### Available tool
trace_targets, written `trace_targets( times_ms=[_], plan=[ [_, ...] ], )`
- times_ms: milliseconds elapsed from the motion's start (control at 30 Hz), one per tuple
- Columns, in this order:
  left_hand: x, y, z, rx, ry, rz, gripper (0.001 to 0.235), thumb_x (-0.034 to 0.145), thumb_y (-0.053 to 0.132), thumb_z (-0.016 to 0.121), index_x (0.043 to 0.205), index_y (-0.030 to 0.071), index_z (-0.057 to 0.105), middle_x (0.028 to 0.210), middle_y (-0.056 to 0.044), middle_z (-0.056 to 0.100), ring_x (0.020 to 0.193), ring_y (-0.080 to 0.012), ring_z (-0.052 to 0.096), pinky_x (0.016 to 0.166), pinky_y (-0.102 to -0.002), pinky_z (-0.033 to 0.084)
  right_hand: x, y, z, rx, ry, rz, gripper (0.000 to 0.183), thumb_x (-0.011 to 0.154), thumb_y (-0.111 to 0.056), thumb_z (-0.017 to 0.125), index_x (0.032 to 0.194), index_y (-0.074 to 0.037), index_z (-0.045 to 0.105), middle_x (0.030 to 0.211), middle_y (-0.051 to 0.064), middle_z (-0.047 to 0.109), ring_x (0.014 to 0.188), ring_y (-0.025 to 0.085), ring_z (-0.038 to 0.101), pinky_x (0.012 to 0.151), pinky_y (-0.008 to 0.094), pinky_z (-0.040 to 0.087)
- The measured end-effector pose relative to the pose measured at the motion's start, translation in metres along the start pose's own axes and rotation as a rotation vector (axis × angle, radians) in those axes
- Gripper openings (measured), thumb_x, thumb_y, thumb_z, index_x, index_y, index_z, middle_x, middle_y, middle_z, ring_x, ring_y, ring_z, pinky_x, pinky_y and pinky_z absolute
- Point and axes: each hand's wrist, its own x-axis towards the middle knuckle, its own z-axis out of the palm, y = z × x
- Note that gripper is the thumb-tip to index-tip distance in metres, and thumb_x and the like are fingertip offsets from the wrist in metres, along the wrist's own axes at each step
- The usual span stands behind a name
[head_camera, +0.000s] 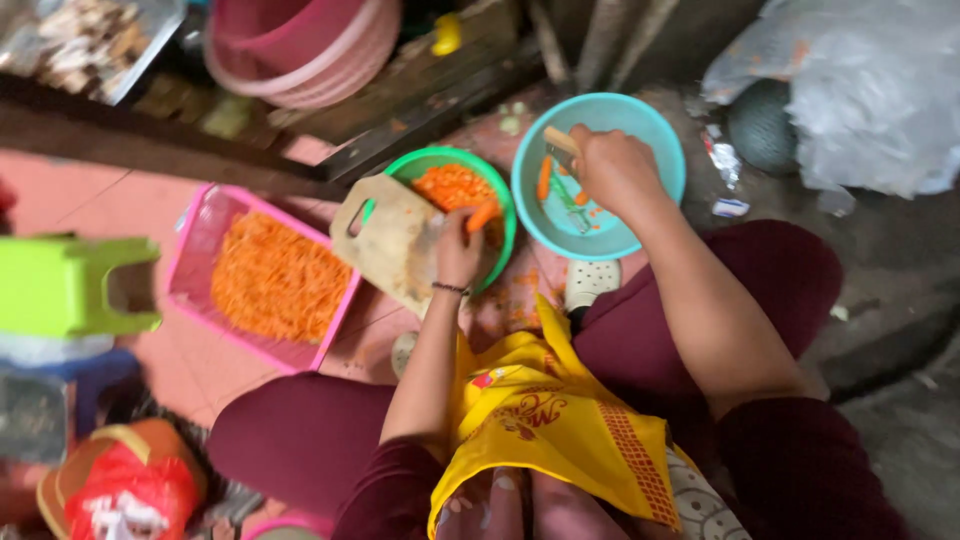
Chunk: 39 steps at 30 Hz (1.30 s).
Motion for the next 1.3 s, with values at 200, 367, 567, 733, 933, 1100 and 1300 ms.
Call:
trace_targets(
  times_ms=[200, 367, 567, 733, 933, 1100, 1300],
  plan=[
    [-0.047, -0.102, -0.032, 0.236, 0.403, -0.203, 0.036, 0.082, -0.001, 0.063, 0.117, 0.007, 0.058, 0.104, -0.020, 0.059, 0.101, -0.0449, 0.064, 0.095, -0.051, 0.053, 0.015, -0.109, 0.107, 0.211, -0.103, -0.185, 0.024, 0.096, -0.019, 0.063, 0.112, -0.001, 0.065, 0.099, 0.027, 0.074, 0.105, 0.049, 0.070, 0.091, 0.059, 0.056],
    [-0.051, -0.060, -0.028, 0.139, 0.435, -0.063, 0.048, 0.100, 0.018, 0.059, 0.145, 0.009, 0.046, 0.131, -0.022, 0.044, 0.122, -0.0497, 0.049, 0.109, -0.056, 0.042, 0.035, -0.126, 0.218, 0.399, -0.105, -0.248, 0.030, 0.095, -0.021, 0.064, 0.108, 0.006, 0.065, 0.098, 0.036, 0.071, 0.103, 0.056, 0.067, 0.089, 0.066, 0.052],
    [-0.058, -0.073, -0.016, 0.382, 0.225, -0.112, 0.077, 0.094, 0.049, 0.070, 0.159, 0.026, 0.035, 0.165, -0.021, 0.016, 0.152, -0.0415, 0.023, 0.124, -0.058, 0.017, 0.098, -0.007, 0.261, 0.586, 0.224, 0.022, 0.027, 0.099, -0.026, 0.057, 0.104, -0.004, 0.071, 0.095, 0.030, 0.071, 0.106, 0.052, 0.065, 0.090, 0.060, 0.053],
    [-0.053, -0.076, -0.013, 0.446, 0.236, -0.157, 0.073, 0.095, 0.056, 0.065, 0.156, 0.025, 0.039, 0.169, -0.019, 0.011, 0.154, -0.0365, 0.022, 0.123, -0.059, 0.015, 0.149, 0.167, 0.274, 0.413, 0.464, 0.350, 0.025, 0.096, -0.024, 0.058, 0.099, -0.003, 0.071, 0.092, 0.024, 0.073, 0.099, 0.046, 0.071, 0.089, 0.056, 0.057],
    [-0.051, -0.077, -0.011, 0.523, 0.233, -0.162, 0.076, 0.095, 0.059, 0.059, 0.158, 0.025, 0.034, 0.168, -0.019, 0.009, 0.154, -0.0355, 0.020, 0.123, -0.058, 0.016, 0.153, 0.206, 0.279, -0.199, 0.212, 0.342, 0.012, 0.090, -0.010, 0.069, 0.092, -0.006, 0.080, 0.084, 0.018, 0.076, 0.085, 0.037, 0.077, 0.074, 0.047, 0.062],
    [-0.050, -0.079, -0.008, 0.566, 0.211, -0.176, 0.077, 0.095, 0.062, 0.054, 0.158, 0.025, 0.034, 0.169, -0.019, 0.007, 0.154, -0.0355, 0.018, 0.122, -0.059, 0.015, 0.150, 0.191, 0.294, -0.243, 0.089, 0.400, 0.018, 0.093, -0.010, 0.064, 0.101, -0.001, 0.077, 0.094, 0.019, 0.075, 0.093, 0.039, 0.076, 0.078, 0.050, 0.061],
    [-0.049, -0.075, -0.009, 0.577, 0.208, -0.183, 0.076, 0.096, 0.063, 0.051, 0.159, 0.025, 0.033, 0.169, -0.019, 0.007, 0.154, -0.0363, 0.019, 0.121, -0.060, 0.016, 0.155, 0.206, 0.319, -0.169, 0.052, 0.367, 0.021, 0.094, -0.006, 0.064, 0.113, 0.003, 0.068, 0.100, 0.023, 0.072, 0.096, 0.047, 0.073, 0.082, 0.055, 0.059]
  ],
)
